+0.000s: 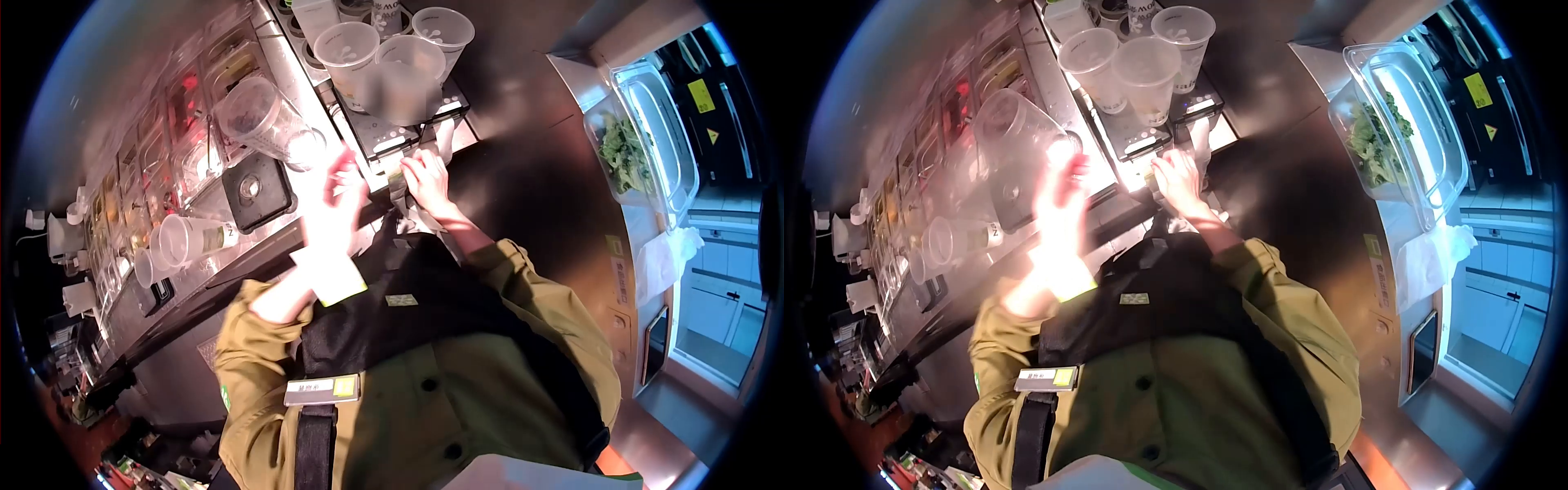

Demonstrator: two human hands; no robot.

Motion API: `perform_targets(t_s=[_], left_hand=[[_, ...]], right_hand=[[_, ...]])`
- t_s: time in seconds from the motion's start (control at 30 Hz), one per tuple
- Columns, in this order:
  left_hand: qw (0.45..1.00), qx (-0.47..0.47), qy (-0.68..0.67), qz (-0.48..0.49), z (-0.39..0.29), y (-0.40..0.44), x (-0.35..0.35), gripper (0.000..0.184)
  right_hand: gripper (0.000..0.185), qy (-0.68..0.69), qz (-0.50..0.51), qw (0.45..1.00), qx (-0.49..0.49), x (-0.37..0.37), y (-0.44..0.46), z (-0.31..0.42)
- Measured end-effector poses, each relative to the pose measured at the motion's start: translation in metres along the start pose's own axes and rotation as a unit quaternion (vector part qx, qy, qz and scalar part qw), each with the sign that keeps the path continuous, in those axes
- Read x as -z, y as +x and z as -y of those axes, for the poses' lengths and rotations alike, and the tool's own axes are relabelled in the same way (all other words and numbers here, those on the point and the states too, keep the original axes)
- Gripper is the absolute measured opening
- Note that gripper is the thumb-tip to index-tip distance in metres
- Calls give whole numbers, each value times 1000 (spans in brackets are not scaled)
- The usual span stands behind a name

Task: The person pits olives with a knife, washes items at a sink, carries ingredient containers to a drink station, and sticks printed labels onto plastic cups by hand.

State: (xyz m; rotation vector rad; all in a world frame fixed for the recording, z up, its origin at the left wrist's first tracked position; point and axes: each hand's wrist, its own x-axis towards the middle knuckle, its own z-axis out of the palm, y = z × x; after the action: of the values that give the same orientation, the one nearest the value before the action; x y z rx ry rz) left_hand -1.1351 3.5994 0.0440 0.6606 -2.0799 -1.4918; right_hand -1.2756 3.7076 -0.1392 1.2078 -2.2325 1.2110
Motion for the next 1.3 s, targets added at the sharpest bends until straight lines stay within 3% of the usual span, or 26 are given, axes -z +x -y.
perform_targets(t_s=[0.03,0.1,0.13,0.2,0.27,0.33,0.37,0.43,0.53,0.6,0.67,0.7,0.73,0.83,0.9,1.0,1.03,1.07,1.13,1.17,1.23,1.3], left_hand=[[993,-105,-56,-8,-25,13,29,38],[986,-118,-45,-107,-70,56,81,26],[980,-131,-108,-103,-86,86,107,28],[988,-110,-80,-68,-99,157,156,27],[998,-65,1,-20,-93,228,178,27],[970,-94,213,64,-69,292,182,27],[906,-137,394,69,-59,315,176,31],[829,-131,513,177,-22,376,160,29],[849,-224,416,236,42,437,119,28],[831,-85,507,212,62,468,80,34],[830,-173,513,132,84,491,53,50],[828,-151,524,130,76,497,41,61],[835,-131,523,109,70,496,30,60],[853,-188,450,188,124,545,22,64],[837,-170,470,225,110,534,22,60],[823,-120,508,226,71,532,28,68],[815,-118,533,195,59,532,28,67],[803,-120,556,175,44,527,31,70],[809,-213,534,122,53,539,46,74],[833,-157,511,142,29,523,52,79],[870,-48,459,172,-10,515,65,85],[899,-71,415,119,1,538,80,82]], right_hand=[[13,-12,-3,1000,22,-10,0,-6],[15,-34,-1,999,14,-20,-3,-11],[16,-45,-3,999,13,-25,-1,-14],[14,-76,-3,997,28,-29,-1,-18],[13,-84,-16,996,39,-35,2,-23],[13,-89,-6,995,39,-38,0,-26],[11,-122,-1,991,58,-40,-4,-28],[7,-132,22,990,42,-42,-4,-32],[8,-135,70,988,-30,-39,0,-19],[12,-132,85,987,-37,-36,5,-16],[15,-117,63,991,-32,-38,1,-19],[16,-110,50,992,-29,-39,3,-19],[17,-99,54,993,-32,-37,2,-17],[21,-51,86,993,-63,-30,12,-13],[23,-4,146,979,-140,-24,5,-13],[25,-49,101,993,-24,-27,5,-21],[25,-11,109,989,-96,-36,-5,-30],[24,-25,97,991,-91,-37,-4,-28],[21,-53,78,992,-84,-36,1,-23],[16,-102,76,991,-31,-34,2,-21],[15,-103,53,993,-17,-36,9,-19],[13,-97,36,995,-5,-40,1,-23]])
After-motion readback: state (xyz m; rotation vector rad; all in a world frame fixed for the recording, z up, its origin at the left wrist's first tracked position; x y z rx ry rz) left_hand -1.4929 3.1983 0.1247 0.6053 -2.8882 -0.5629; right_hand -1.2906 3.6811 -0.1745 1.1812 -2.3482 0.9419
